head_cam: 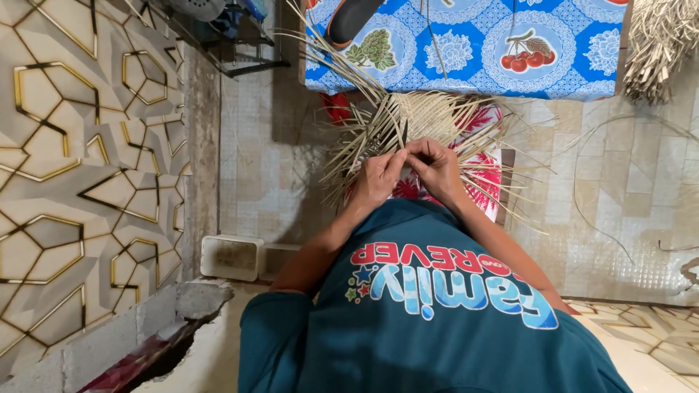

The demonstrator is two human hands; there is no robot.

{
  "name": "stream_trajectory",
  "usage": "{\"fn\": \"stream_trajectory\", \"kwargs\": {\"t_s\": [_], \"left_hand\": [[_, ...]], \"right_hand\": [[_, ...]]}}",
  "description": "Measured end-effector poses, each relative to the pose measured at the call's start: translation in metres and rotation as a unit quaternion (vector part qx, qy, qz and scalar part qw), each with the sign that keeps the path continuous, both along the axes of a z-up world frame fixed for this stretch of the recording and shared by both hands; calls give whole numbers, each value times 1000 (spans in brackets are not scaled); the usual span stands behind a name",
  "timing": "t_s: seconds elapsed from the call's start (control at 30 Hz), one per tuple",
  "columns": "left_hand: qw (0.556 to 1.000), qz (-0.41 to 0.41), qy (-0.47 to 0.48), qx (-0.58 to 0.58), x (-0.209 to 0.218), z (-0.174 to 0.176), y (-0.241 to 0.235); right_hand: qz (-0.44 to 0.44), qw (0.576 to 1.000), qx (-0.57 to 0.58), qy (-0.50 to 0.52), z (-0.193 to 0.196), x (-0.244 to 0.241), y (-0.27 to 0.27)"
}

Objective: The person weaves a basket using dried palm leaves by hand. They interlace the leaves to form a pattern and occasionally use a wooden tool to tighten the weave.

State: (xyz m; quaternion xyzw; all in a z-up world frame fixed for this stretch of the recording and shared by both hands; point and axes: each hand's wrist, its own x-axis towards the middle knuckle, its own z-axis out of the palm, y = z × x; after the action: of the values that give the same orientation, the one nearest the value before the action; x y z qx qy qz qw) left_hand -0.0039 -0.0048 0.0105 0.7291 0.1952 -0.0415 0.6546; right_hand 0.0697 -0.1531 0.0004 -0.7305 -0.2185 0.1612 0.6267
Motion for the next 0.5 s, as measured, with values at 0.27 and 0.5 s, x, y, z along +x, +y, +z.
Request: {"fn": "stream_trajectory", "kwargs": {"t_s": [0.27,0.5], "left_hand": [[984,-34,-165,58,-6,70,3],[861,-156,-186,447,116,89,28]], "right_hand": [[-49,998,41,-14,-15,9,-8],[61,995,53,63,-1,-11,-23]]}}
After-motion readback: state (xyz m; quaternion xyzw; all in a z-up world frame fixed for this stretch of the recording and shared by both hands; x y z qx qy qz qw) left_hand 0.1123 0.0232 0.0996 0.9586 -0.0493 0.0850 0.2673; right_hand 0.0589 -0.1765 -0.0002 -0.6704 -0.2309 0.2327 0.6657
